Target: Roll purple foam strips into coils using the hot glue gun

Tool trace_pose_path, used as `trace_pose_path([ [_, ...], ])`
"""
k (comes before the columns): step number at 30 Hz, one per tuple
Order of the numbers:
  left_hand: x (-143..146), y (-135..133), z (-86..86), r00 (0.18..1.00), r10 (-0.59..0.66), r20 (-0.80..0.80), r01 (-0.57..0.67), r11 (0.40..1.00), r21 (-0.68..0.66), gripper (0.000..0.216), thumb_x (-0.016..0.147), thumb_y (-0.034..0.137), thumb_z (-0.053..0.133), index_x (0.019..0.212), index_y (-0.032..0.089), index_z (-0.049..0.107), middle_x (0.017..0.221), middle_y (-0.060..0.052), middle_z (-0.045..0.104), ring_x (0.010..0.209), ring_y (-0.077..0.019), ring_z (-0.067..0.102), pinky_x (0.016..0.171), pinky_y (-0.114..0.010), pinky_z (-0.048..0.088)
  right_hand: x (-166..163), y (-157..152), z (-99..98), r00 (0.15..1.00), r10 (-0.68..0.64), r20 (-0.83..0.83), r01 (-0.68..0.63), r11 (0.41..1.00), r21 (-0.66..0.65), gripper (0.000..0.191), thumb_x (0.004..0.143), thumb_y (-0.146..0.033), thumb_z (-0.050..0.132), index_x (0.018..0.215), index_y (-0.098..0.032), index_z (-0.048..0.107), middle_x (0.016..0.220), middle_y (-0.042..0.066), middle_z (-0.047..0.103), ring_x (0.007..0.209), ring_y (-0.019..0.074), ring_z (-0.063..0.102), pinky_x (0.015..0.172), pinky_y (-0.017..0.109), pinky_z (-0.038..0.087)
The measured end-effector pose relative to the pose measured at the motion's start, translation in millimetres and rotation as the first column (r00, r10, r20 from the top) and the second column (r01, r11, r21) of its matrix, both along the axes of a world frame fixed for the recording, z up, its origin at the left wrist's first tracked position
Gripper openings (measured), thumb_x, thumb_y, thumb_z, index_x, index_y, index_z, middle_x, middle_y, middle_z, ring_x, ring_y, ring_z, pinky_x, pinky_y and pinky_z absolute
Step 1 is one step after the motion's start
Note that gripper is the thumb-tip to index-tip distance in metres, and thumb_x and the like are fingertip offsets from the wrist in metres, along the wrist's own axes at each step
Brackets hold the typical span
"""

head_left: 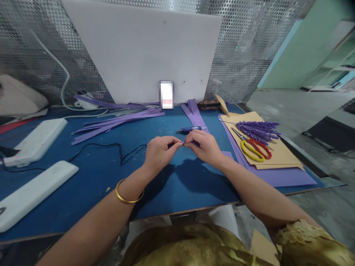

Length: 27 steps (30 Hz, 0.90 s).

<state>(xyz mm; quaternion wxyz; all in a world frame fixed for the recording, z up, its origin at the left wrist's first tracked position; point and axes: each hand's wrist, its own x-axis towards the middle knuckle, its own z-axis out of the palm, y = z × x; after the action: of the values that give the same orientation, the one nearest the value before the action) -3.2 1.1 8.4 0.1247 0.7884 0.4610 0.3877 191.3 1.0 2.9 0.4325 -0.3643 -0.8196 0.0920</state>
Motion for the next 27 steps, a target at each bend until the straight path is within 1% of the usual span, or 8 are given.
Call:
trace_pose_path([
  [3, -1, 2, -0.9, 1.000, -0.004, 0.021, 0.004, 1.000, -0.011, 0.016, 0.087, 0.031, 0.066, 0.085, 0.026, 0.080, 0.083, 0.000, 0.080, 0.076, -0.0198, 0.072, 0.069, -0.029, 0.048, 1, 1, 1.2, 1.000, -0.013, -0.011, 0.013, 1.000, -0.003, 0.014, 0.091, -0.018, 0.060, 0.078, -0.022, 0.060, 0.083, 0.003, 0.067, 0.080, 0.0180, 0.063, 0.074, 0.031, 0.047],
  [7, -4, 4, -1.1, 0.996, 0.006, 0.085, 0.000, 0.997, -0.072, 0.017, 0.086, 0.034, 0.066, 0.086, 0.026, 0.081, 0.085, 0.000, 0.080, 0.077, -0.0208, 0.073, 0.068, -0.028, 0.050, 3, 2, 2.2, 0.997, -0.066, -0.046, 0.065, 0.997, -0.027, 0.015, 0.089, -0.016, 0.063, 0.075, -0.022, 0.059, 0.081, 0.002, 0.066, 0.078, 0.0169, 0.061, 0.073, 0.029, 0.046],
  [10, -5, 5, -1.2, 0.994, -0.002, 0.111, 0.010, 0.997, -0.072, 0.017, 0.086, 0.032, 0.066, 0.085, 0.025, 0.081, 0.086, -0.001, 0.080, 0.080, -0.0213, 0.073, 0.071, -0.029, 0.051, 4, 4, 2.0, 0.997, -0.057, -0.060, 0.055, 0.998, -0.034, 0.015, 0.089, -0.017, 0.064, 0.076, -0.022, 0.060, 0.081, 0.002, 0.066, 0.079, 0.0168, 0.061, 0.072, 0.029, 0.045],
  [13, -5, 6, -1.5, 0.989, 0.000, 0.145, 0.013, 0.996, -0.090, 0.018, 0.086, 0.034, 0.065, 0.086, 0.025, 0.081, 0.088, -0.002, 0.080, 0.082, -0.0218, 0.073, 0.071, -0.029, 0.052, 6, 4, 3.0, 0.994, -0.085, -0.061, 0.083, 0.996, -0.043, 0.014, 0.088, -0.017, 0.065, 0.076, -0.022, 0.060, 0.082, 0.001, 0.067, 0.079, 0.0172, 0.062, 0.073, 0.029, 0.045],
  [17, -8, 10, -0.3, 0.994, 0.037, 0.107, -0.029, 0.996, -0.081, 0.021, 0.088, 0.037, 0.063, 0.085, 0.025, 0.080, 0.085, -0.001, 0.079, 0.079, -0.0215, 0.072, 0.070, -0.029, 0.050, 9, 4, 6.5, 0.988, -0.136, -0.072, 0.133, 0.990, -0.041, 0.014, 0.088, -0.016, 0.064, 0.075, -0.022, 0.060, 0.080, 0.001, 0.067, 0.078, 0.0173, 0.062, 0.072, 0.030, 0.045],
  [20, -13, 14, 3.2, 0.989, 0.112, 0.097, -0.110, 0.994, -0.018, 0.022, 0.090, 0.036, 0.060, 0.082, 0.025, 0.077, 0.083, -0.001, 0.079, 0.078, -0.0201, 0.071, 0.070, -0.028, 0.048, 12, 5, 8.0, 0.981, -0.170, -0.098, 0.168, 0.985, -0.027, 0.014, 0.088, -0.017, 0.064, 0.075, -0.022, 0.061, 0.080, 0.001, 0.067, 0.076, 0.0170, 0.061, 0.071, 0.030, 0.045],
  [23, -20, 19, 8.0, 0.952, 0.241, 0.191, -0.247, 0.969, 0.009, 0.031, 0.093, 0.040, 0.054, 0.074, 0.022, 0.071, 0.072, -0.001, 0.074, 0.067, -0.0171, 0.066, 0.063, -0.027, 0.045, 13, 8, 7.1, 0.970, -0.215, -0.116, 0.212, 0.977, -0.035, 0.013, 0.087, -0.019, 0.064, 0.075, -0.022, 0.061, 0.078, 0.001, 0.067, 0.073, 0.0172, 0.060, 0.068, 0.030, 0.044],
  [27, -29, 24, 11.1, 0.857, 0.386, 0.341, -0.397, 0.917, -0.039, 0.053, 0.095, 0.049, 0.050, 0.050, 0.022, 0.054, 0.043, 0.001, 0.053, 0.043, -0.0132, 0.050, 0.049, -0.027, 0.038, 12, 9, 4.8, 0.964, -0.237, -0.119, 0.231, 0.971, -0.062, 0.012, 0.085, -0.019, 0.065, 0.074, -0.022, 0.061, 0.077, 0.000, 0.067, 0.073, 0.0173, 0.061, 0.068, 0.030, 0.044],
])
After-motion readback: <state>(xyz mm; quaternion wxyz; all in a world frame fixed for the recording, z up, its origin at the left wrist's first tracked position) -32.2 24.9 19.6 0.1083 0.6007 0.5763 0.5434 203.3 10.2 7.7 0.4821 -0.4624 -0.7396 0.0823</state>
